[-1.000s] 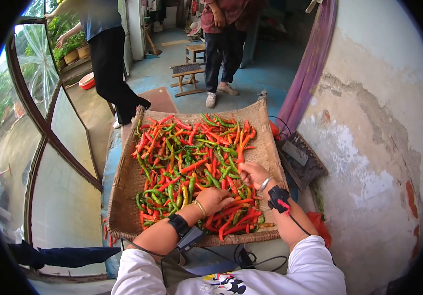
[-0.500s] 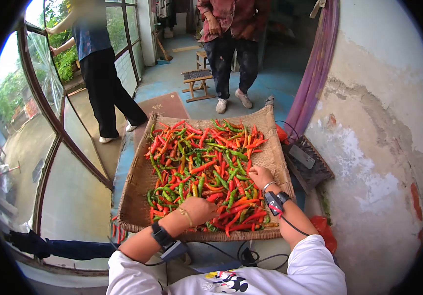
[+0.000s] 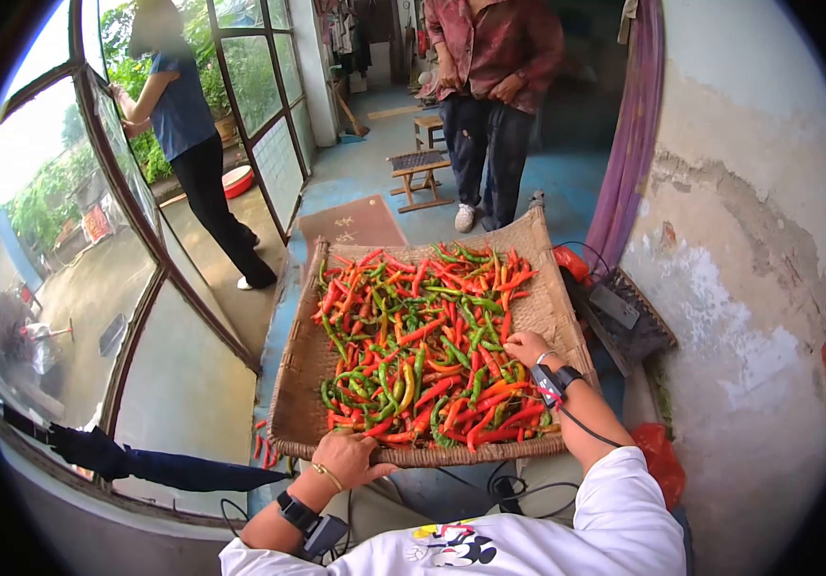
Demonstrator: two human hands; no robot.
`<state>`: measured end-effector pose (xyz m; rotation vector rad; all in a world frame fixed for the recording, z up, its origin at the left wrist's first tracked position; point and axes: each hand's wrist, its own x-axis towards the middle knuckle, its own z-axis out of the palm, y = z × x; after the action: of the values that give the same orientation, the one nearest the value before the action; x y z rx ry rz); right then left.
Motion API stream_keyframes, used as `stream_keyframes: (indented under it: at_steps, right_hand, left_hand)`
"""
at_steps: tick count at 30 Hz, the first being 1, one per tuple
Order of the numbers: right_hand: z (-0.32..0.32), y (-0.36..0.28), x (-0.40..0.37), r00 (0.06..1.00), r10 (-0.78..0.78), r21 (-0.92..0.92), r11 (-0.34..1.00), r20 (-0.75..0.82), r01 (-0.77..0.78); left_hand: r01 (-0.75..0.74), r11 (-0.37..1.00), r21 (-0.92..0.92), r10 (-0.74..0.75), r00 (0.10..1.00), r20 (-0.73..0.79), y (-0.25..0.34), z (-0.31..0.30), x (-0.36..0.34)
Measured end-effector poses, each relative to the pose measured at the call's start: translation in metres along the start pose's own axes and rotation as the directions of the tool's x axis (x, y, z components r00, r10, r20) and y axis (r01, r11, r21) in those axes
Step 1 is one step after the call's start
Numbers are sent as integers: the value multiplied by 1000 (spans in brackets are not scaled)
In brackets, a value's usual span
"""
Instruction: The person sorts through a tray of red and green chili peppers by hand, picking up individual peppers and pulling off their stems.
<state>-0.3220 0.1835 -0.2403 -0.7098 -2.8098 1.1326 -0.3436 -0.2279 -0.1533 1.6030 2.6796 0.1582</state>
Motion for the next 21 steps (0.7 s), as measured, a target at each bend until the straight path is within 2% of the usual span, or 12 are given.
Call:
stream_keyframes:
  at_steps: [2,5,6,10,12,14,16,18,19,20,21]
  right_hand:
    - [-2,4,4,995,-99,66,993,13,98]
    - [2,10,2,989,-149,29,988,-14,150]
    - [3,6,-4,988,-146,-5,989,-45,146]
    - [3,-2,-5,998,-69,3,998,12,69]
    - [-3,-1,-1,992,16,10,1000,126,-17]
    - [1,2,-2,990,18,27,999,137,-22]
    - [5,-6,-9,998,32,61,998,49,-35]
    - [-2,-20,-10,997,65,4,998,36,-65]
    - [-5,-27,-10,998,32,-31,999,-51,-34]
    - [-8,-34,-7,991,-7,-68,998,-137,-2]
    - [-9,-40,-2,981,-62,-61,997,-183,52]
  left_hand:
    - [-23,1000,12,23,999,-35,14,-1,-3]
    - [32,999,17,-32,999,25,29,-2,-6]
    - [40,999,7,-40,998,56,33,-2,-7]
    - [57,998,-1,-57,995,86,21,-11,-6]
    - [56,998,2,-56,992,113,11,-22,5]
    - [43,999,-9,-41,985,165,7,-25,8]
    - [58,998,-22,-53,978,203,7,-20,1]
    - [29,999,-22,-25,983,180,7,-26,4]
    - [50,998,22,-54,963,264,11,-36,10]
    - [57,998,21,-61,962,267,10,-40,18]
    - [28,998,-63,-14,977,211,7,-41,27]
